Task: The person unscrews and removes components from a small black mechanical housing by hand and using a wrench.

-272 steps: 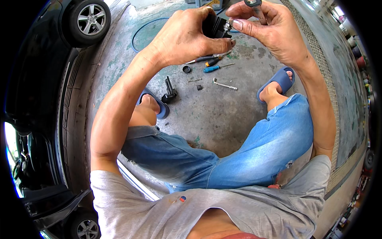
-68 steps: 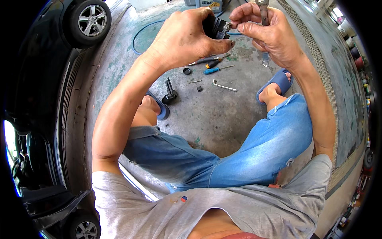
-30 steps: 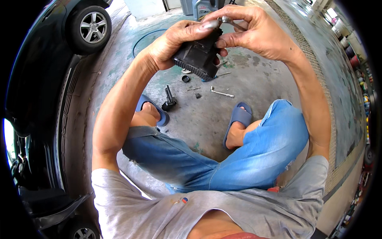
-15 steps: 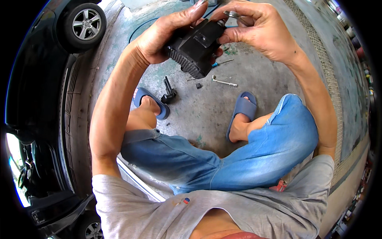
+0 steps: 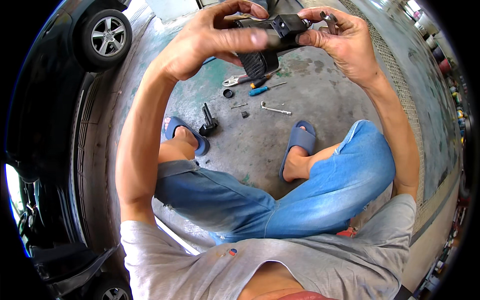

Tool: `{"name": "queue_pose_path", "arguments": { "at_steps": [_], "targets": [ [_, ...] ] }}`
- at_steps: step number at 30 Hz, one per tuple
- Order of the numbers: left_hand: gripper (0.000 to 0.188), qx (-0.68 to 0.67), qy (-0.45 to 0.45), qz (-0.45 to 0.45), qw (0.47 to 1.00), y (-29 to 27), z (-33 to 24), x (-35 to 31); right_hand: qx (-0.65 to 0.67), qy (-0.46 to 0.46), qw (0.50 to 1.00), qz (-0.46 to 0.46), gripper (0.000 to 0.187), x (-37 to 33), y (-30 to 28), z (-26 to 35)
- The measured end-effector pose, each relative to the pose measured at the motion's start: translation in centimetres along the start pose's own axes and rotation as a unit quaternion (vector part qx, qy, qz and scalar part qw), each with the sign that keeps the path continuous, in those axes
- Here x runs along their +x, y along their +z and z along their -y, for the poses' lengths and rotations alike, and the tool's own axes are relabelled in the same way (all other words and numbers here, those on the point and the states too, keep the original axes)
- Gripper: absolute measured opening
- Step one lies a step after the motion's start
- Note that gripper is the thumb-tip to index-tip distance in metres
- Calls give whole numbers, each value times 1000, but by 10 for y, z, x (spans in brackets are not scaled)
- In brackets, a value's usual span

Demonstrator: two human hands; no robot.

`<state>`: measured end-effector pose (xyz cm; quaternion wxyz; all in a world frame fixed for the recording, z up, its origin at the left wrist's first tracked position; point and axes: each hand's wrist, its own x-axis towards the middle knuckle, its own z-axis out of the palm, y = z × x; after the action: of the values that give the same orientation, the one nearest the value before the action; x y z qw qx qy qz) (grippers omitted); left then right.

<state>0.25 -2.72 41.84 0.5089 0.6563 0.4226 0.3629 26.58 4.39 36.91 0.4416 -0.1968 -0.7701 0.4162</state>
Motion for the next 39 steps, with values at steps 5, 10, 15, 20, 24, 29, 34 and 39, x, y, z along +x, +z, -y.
{"name": "queue_pose_path", "arguments": {
  "at_steps": [5,10,15,20,24,29,34,39],
  "targets": [
    [74,148,72,-78,983,17,-3,-9,4,5,1000,-5,34,6,6,2],
    [70,99,13,-94,991,34,-32,-24,3,24,1000,-14,35,5,4,-3],
    [79,304,162,-211,915,44,-20,-30,13,31,999,-14,36,5,8,-3],
    [78,267,132,-145,943,32,-11,-16,7,46,999,-13,37,0,3,-3],
    [76,295,141,-150,933,40,-17,-16,6,50,999,-17,38,-2,-1,-1],
    [74,313,156,-160,923,41,-14,-15,4,57,998,-16,38,-3,-1,0],
    [73,341,204,-192,897,52,-20,-20,2,60,998,-20,39,-4,-5,2],
    [73,306,194,-199,911,50,-15,-19,6,62,998,-20,40,-5,-4,1]
  ]
}}
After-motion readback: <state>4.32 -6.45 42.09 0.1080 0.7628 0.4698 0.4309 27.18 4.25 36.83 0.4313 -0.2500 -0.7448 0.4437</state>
